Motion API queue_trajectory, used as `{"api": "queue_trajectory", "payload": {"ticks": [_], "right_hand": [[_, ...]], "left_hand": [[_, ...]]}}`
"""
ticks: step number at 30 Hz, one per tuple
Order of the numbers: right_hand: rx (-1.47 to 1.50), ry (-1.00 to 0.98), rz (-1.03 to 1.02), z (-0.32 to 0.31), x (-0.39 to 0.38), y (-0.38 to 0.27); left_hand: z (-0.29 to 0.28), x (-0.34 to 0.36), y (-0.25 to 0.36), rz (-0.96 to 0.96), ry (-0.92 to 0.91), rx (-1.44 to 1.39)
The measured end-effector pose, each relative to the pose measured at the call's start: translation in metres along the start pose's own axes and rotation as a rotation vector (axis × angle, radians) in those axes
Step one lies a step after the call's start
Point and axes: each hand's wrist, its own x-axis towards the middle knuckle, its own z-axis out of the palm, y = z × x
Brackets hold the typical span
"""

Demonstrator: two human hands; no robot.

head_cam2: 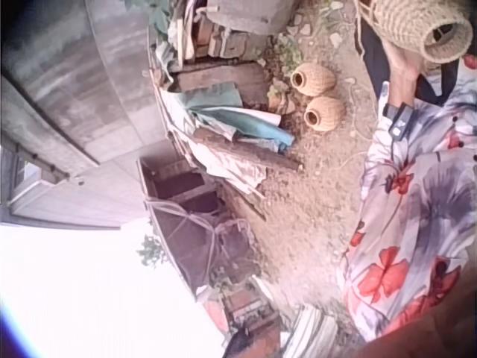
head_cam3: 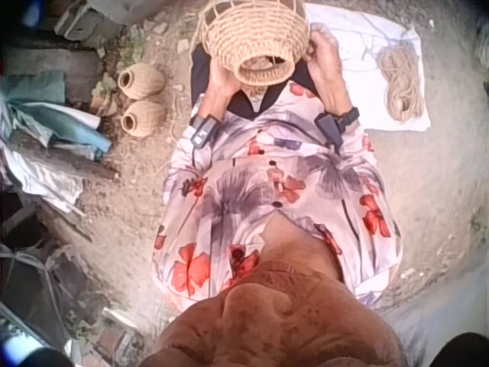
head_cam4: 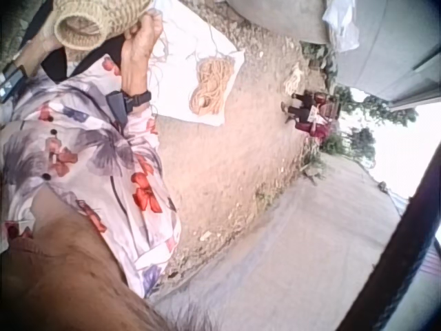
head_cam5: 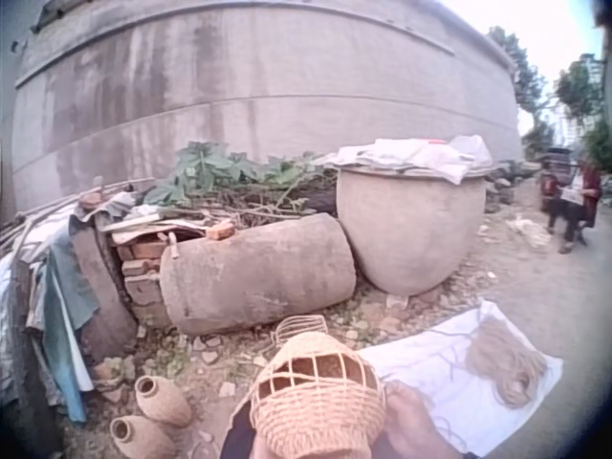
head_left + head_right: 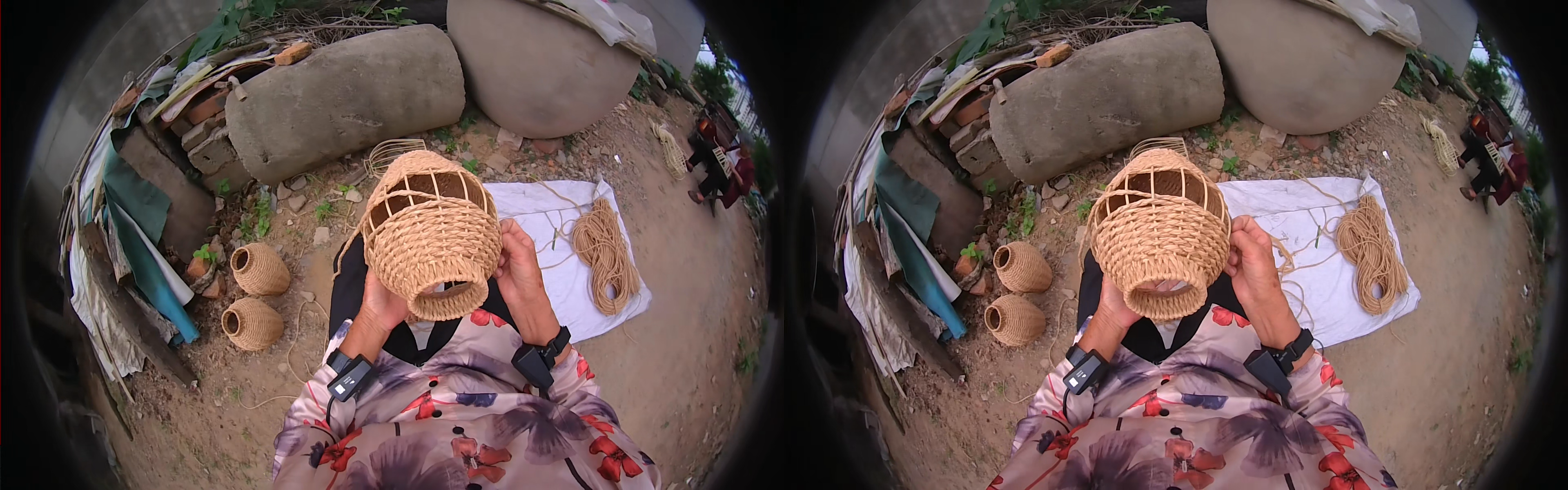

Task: Weaving a small wicker basket by hand using thin strips of material.

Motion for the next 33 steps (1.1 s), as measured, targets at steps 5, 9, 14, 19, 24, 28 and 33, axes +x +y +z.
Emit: {"api": "queue_trajectory", "payload": {"ticks": [5,9,14,19,24,28,33], "right_hand": [[0.053,0.02,-0.003,-0.005,-0.001,0.006],[0.142,0.043,0.027,-0.009,0.011,0.019],[0.173,0.044,0.039,-0.008,0.013,0.02],[0.179,0.048,0.058,-0.012,0.017,0.024],[0.255,0.045,0.097,-0.019,0.014,0.023],[0.346,-0.004,0.111,-0.031,0.014,0.019],[0.272,0.099,0.097,-0.038,0.018,0.023]], "left_hand": [[0.0,-0.011,0.027,0.125,-0.129,0.0],[-0.032,-0.013,0.023,0.16,-0.039,0.012],[-0.002,-0.029,-0.004,0.238,0.061,0.37],[0.0,-0.024,-0.007,0.316,0.238,0.64],[0.01,-0.02,-0.007,0.377,0.272,0.646],[-0.005,-0.016,-0.006,0.362,0.269,0.731],[-0.008,-0.03,0.016,0.339,0.381,0.869]]}}
